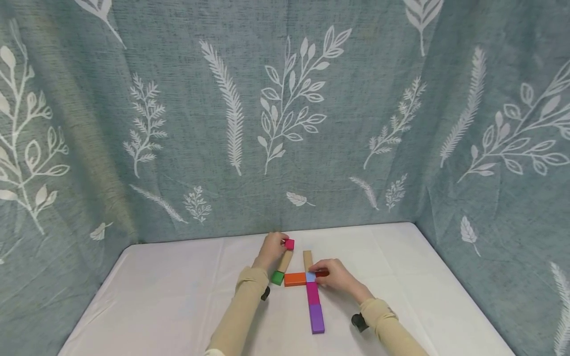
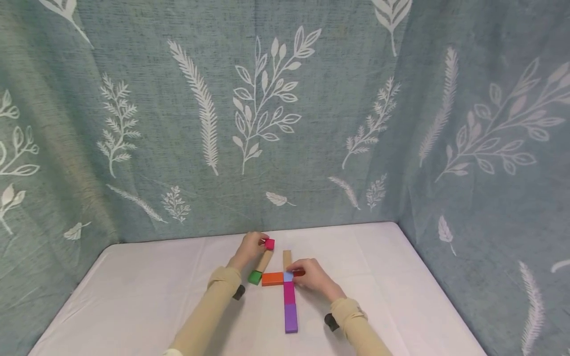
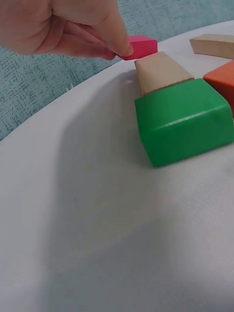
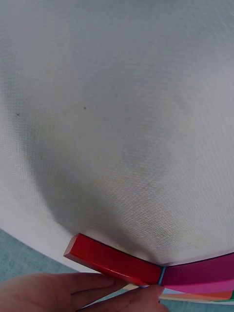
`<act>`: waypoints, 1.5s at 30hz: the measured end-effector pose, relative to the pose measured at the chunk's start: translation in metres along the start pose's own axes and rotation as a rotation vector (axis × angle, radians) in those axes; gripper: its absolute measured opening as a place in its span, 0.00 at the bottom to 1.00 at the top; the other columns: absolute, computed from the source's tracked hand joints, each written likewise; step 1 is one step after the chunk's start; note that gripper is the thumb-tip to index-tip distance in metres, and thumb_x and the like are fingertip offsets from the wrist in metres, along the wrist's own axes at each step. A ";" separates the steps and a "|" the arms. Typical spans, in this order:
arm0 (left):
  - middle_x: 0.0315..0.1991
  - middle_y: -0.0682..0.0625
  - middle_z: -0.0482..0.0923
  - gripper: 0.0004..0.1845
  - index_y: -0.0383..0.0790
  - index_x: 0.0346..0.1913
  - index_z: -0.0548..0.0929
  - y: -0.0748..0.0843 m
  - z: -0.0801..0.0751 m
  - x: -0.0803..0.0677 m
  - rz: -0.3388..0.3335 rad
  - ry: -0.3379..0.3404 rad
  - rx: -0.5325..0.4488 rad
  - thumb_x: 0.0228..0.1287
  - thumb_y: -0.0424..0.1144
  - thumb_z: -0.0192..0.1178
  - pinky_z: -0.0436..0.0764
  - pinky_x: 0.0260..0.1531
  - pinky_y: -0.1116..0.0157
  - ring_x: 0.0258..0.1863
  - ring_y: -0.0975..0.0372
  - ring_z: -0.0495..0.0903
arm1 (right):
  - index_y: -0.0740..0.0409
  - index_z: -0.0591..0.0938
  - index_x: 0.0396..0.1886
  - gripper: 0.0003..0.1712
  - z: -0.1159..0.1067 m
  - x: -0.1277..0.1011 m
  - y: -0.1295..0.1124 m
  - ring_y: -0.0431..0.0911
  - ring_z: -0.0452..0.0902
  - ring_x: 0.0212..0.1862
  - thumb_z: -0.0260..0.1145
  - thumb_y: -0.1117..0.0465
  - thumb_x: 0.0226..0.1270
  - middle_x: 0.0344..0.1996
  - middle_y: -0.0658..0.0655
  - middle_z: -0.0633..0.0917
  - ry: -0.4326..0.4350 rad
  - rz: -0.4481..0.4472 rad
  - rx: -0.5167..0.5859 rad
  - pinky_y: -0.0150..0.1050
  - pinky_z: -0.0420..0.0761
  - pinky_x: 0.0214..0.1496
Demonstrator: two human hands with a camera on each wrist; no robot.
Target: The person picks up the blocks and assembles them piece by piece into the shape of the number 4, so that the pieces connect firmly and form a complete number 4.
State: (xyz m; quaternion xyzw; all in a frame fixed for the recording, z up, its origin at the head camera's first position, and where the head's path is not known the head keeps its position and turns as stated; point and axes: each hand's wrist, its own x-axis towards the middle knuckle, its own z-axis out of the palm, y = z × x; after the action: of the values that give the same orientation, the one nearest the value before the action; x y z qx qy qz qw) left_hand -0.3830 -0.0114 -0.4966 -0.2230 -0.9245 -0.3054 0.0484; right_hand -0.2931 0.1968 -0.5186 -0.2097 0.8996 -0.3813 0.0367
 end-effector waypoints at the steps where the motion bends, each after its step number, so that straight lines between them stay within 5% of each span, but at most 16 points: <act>1: 0.39 0.38 0.85 0.12 0.26 0.42 0.84 0.000 0.001 0.000 0.009 0.010 0.006 0.53 0.21 0.63 0.82 0.41 0.57 0.38 0.50 0.83 | 0.64 0.84 0.47 0.15 0.000 0.000 0.000 0.51 0.81 0.48 0.67 0.70 0.58 0.44 0.60 0.86 0.001 -0.003 -0.004 0.46 0.81 0.52; 31: 0.47 0.38 0.83 0.15 0.29 0.50 0.82 -0.001 0.009 -0.005 -0.120 -0.084 0.008 0.61 0.23 0.57 0.79 0.51 0.56 0.48 0.50 0.81 | 0.64 0.83 0.48 0.15 0.001 0.002 -0.004 0.51 0.81 0.47 0.67 0.69 0.59 0.45 0.60 0.86 -0.009 0.019 0.017 0.46 0.81 0.52; 45: 0.47 0.39 0.83 0.15 0.29 0.50 0.83 0.003 0.010 -0.004 -0.122 -0.103 -0.001 0.62 0.21 0.54 0.80 0.50 0.57 0.48 0.51 0.80 | 0.62 0.84 0.48 0.16 0.002 0.000 0.000 0.50 0.81 0.47 0.67 0.69 0.59 0.45 0.58 0.86 -0.004 0.040 0.005 0.42 0.82 0.51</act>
State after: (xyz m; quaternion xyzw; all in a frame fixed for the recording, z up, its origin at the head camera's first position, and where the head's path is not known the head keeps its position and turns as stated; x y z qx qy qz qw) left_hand -0.3771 -0.0049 -0.5037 -0.1815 -0.9375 -0.2962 -0.0182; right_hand -0.2931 0.1954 -0.5204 -0.1926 0.9025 -0.3823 0.0468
